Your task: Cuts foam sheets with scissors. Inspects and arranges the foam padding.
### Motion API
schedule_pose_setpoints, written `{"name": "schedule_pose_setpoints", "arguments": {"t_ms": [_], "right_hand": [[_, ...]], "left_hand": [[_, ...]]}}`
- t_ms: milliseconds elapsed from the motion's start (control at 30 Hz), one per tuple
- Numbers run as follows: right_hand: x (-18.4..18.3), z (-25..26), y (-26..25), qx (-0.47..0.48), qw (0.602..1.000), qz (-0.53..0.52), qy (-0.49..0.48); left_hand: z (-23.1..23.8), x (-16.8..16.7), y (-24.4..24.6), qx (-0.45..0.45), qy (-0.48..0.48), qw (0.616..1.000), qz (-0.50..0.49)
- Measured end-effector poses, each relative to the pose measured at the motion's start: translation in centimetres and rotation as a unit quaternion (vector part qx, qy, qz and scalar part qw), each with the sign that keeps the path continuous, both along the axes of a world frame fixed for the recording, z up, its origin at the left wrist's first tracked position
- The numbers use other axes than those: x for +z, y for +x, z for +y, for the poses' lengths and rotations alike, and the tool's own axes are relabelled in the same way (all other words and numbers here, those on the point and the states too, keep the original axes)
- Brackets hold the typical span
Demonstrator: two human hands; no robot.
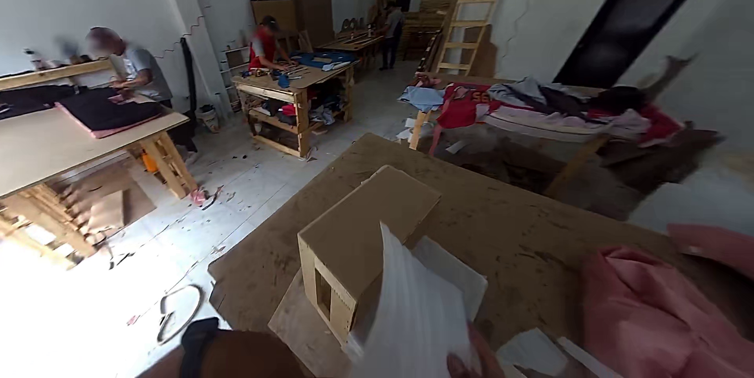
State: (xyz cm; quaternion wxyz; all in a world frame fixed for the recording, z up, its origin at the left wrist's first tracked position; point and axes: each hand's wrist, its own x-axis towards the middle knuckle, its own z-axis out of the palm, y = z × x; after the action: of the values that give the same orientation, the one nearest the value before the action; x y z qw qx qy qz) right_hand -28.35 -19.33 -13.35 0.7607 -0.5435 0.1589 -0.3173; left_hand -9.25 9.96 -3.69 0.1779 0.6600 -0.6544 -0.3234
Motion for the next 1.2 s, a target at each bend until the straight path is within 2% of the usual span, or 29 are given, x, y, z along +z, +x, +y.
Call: {"name": "schedule_pose_setpoints", "arguments": {"t_ms": [67,133,200,267,333,400,500,567,700,767,833,900,1067,1200], "right_hand": [[3.3,-0.8,2.6,-0.066,0.997,0.000,-0.040],[5.9,-2.2,5.9,-0.109,0.992,0.000,-0.067],[6.9,-4.1,10.0,-0.140,0.986,0.026,-0.089],[6.3,-5.8,13.9,-0.155,0.981,0.060,-0.096],[5.1,-7.0,16.4,-0.162,0.978,0.082,-0.104],[3.7,-7.4,17.7,-0.177,0.975,0.093,-0.097],[1.0,-7.2,18.2,-0.197,0.974,0.091,-0.059],[-0.9,-7.0,18.2,-0.215,0.972,0.088,-0.035],[-3.8,-6.6,18.1,-0.232,0.966,0.110,-0.020],[-5.1,-7.0,17.8,-0.212,0.958,0.172,-0.086],[-5.9,-7.4,17.0,-0.192,0.930,0.232,-0.212],[-5.4,-7.2,16.1,-0.197,0.914,0.238,-0.262],[-4.5,-4.9,15.8,-0.119,0.970,0.138,-0.160],[-5.3,-4.9,17.7,-0.152,0.974,0.110,-0.129]], "left_hand": [[1.4,1.2,4.6,0.034,-0.057,0.987,0.146],[1.7,1.3,8.6,0.079,-0.108,0.957,0.256],[0.9,-0.1,10.7,0.166,-0.169,0.918,0.318],[-0.6,-2.2,11.2,0.273,-0.192,0.883,0.331],[-1.9,-4.3,10.9,0.352,-0.197,0.860,0.313],[-2.5,-5.4,10.6,0.393,-0.199,0.852,0.284],[-2.4,-5.4,9.4,0.440,-0.243,0.848,0.166],[-3.3,-4.4,8.4,0.443,-0.304,0.842,0.053],[-6.8,-2.6,6.4,0.397,-0.399,0.825,-0.044],[-8.6,-3.0,5.7,0.385,-0.422,0.818,-0.064],[-9.7,-4.2,5.3,0.379,-0.439,0.811,-0.076],[-10.3,-5.2,4.8,0.382,-0.442,0.807,-0.083],[-10.9,-6.0,2.1,0.402,-0.412,0.813,-0.086],[-11.5,-4.6,0.3,0.402,-0.330,0.844,-0.130]]}}
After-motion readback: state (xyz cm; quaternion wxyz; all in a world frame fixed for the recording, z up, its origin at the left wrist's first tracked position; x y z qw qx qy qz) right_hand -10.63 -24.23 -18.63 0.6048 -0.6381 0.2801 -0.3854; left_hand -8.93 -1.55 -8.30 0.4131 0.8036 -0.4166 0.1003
